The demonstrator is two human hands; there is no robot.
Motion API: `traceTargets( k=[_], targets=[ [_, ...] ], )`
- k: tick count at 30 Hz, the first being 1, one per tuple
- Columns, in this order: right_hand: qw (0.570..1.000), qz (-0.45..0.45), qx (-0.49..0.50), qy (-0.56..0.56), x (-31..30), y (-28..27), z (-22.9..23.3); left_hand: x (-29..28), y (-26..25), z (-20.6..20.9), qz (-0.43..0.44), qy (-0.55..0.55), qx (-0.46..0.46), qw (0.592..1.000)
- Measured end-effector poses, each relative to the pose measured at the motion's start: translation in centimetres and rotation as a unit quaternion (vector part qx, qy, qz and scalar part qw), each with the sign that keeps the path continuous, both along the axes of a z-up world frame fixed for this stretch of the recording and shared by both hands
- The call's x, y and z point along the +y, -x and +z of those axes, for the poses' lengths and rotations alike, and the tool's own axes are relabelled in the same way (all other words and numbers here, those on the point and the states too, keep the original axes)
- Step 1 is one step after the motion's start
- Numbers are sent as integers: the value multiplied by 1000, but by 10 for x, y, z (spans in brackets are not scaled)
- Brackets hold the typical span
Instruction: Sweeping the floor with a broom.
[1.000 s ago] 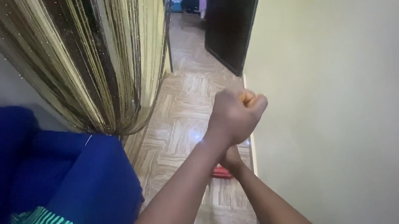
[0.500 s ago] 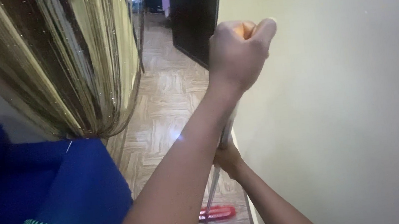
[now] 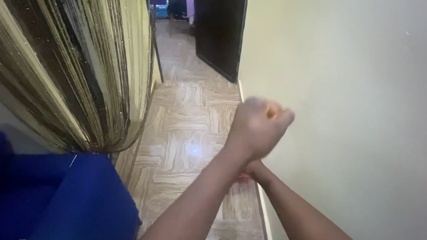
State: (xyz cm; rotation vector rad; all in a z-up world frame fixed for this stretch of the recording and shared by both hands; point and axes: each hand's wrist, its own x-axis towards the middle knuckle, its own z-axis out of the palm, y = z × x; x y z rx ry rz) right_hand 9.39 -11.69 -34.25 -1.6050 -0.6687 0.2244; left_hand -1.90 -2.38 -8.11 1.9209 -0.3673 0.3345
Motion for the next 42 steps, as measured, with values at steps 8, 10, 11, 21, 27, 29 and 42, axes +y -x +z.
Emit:
traceTargets(
  k=[8,10,11,21,27,29,42],
  targets=[
    [948,23,167,-271,7,-54,-72,6,-45,-82,30,19,-12,999],
    [975,36,125,-180,15,-38,-44,13,-48,-74,29,25,1,999],
    [979,28,123,-163,18,-42,-48,16,-48,-67,27,35,40,998],
    [992,-97,75,6,23,-49,-76,26,-37,7,47,84,38,995],
    [964,-174,127,159,28,33,13,29,-16,59,17,191,51,980],
    [966,-177,129,135,23,51,18,27,-9,64,-12,227,45,973],
    [980,-118,162,-9,14,82,40,15,14,80,25,183,-171,968]
  ],
)
